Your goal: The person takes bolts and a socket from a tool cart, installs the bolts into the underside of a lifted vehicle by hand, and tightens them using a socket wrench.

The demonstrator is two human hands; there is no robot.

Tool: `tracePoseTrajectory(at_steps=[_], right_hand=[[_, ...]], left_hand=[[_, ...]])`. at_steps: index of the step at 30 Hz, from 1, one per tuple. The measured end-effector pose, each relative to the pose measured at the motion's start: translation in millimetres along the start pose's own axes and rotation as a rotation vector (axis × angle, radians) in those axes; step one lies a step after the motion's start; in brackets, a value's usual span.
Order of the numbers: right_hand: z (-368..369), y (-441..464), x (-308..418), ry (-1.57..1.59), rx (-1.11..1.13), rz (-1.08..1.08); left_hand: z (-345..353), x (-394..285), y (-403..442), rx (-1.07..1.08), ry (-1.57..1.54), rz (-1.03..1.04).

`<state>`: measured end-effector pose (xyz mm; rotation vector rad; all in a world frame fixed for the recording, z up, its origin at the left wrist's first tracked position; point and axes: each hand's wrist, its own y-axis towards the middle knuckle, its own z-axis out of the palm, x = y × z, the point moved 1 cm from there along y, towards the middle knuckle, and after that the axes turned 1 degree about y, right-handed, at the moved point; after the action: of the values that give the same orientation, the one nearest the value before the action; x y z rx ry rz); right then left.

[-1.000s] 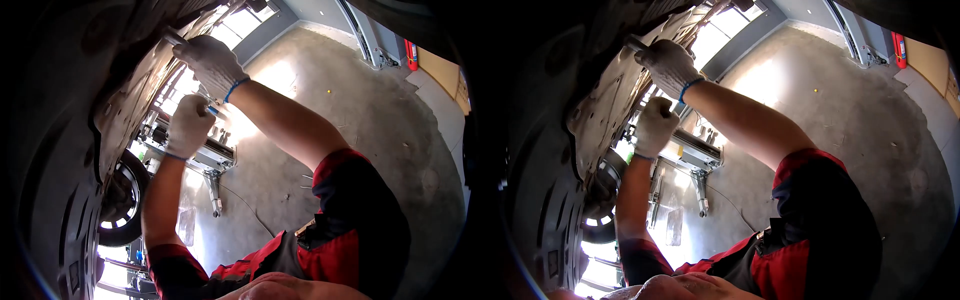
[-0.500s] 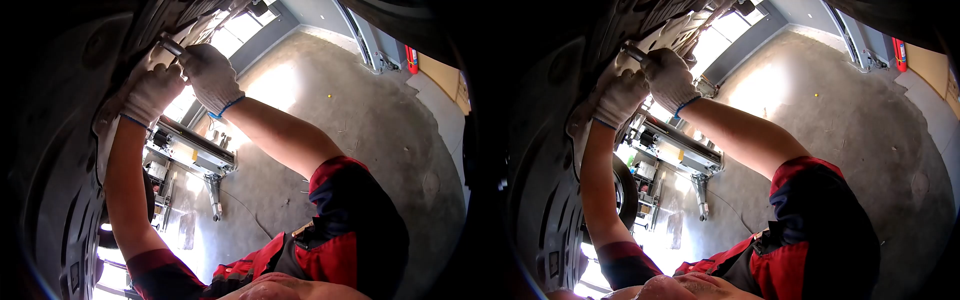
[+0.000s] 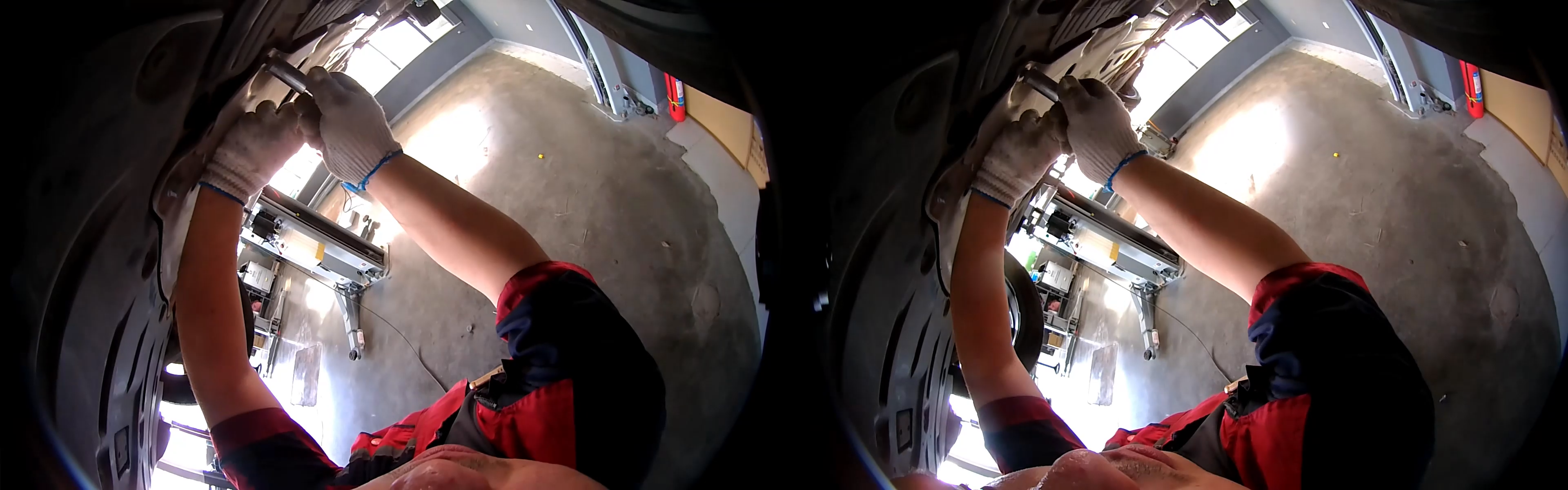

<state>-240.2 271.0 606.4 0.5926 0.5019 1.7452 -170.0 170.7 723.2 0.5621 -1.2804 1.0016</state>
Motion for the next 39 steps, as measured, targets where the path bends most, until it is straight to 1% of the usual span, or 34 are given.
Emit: tracePoseTrajectory(at_steps=[1,3,5,7,10,13,15,16,17,19,22,25,27,31,34,35,37,38,39], right_hand=[[-2.7,3.6,-7.6,0.086,0.014,-0.026],[-7.4,6.4,-11.9,-0.538,0.011,-0.621],[-10.9,8.2,-17.5,-0.542,0.017,-0.559],[-1.6,0.8,-5.4,0.084,0.029,0.149],[-13.8,5.5,-4.4,0.588,0.273,0.354],[-8.2,1.3,-13.3,0.057,0.152,-0.001],[-1.9,-4.9,-17.2,-0.294,0.061,-0.236],[-3.3,-4.2,-15.8,-0.203,0.102,-0.163],[-4.7,-3.7,-14.4,-0.113,0.136,-0.087],[-16.0,0.4,-5.7,0.607,0.356,0.451],[-10.5,4.4,-15.9,0.327,0.231,0.286],[-5.7,6.3,-17.8,-0.351,0.025,-0.277],[-2.5,1.3,-14.9,-0.805,-0.128,-0.646],[-1.2,-7.8,-5.7,-0.78,-0.108,-0.459],[1.5,-10.0,1.9,-0.756,-0.088,-0.329],[-2.4,-6.0,-10.2,-0.932,-0.154,-0.627],[-6.9,7.6,-14.5,-0.951,0.006,-0.654],[-15.3,11.5,-16.9,-0.441,0.256,-0.251],[-17.0,9.4,-9.3,0.045,0.272,0.184]], left_hand=[[1.4,-0.3,-0.5,0.017,0.023,0.014],[0.2,-1.0,-1.1,0.04,-0.002,0.014],[-2.6,-0.2,-2.1,0.058,-0.029,0.015],[-5.9,1.1,-3.1,0.072,-0.057,0.019],[-1.3,1.5,-2.4,0.102,0.0,0.042],[-4.7,-0.4,-1.9,0.072,0.003,0.012],[-2.0,0.7,-3.9,0.11,-0.03,0.032],[-0.8,1.7,-4.8,0.129,-0.044,0.038],[-1.1,2.2,-5.2,0.098,-0.053,0.031],[-2.8,2.8,-6.5,0.037,-0.074,0.016],[-5.7,2.6,-5.2,0.105,-0.036,0.044],[-5.8,1.2,-3.7,0.136,0.021,0.078],[-5.1,1.1,-3.1,0.067,-0.017,0.064],[1.8,2.0,-6.2,-0.036,-0.04,0.049],[2.3,2.4,-5.1,0.074,0.004,0.073],[1.8,1.8,-5.8,0.051,-0.002,0.066],[1.5,1.1,-4.8,0.0,-0.011,0.049],[2.9,0.7,-4.8,-0.019,-0.016,0.058],[5.6,1.6,-6.1,-0.036,-0.02,0.065]])
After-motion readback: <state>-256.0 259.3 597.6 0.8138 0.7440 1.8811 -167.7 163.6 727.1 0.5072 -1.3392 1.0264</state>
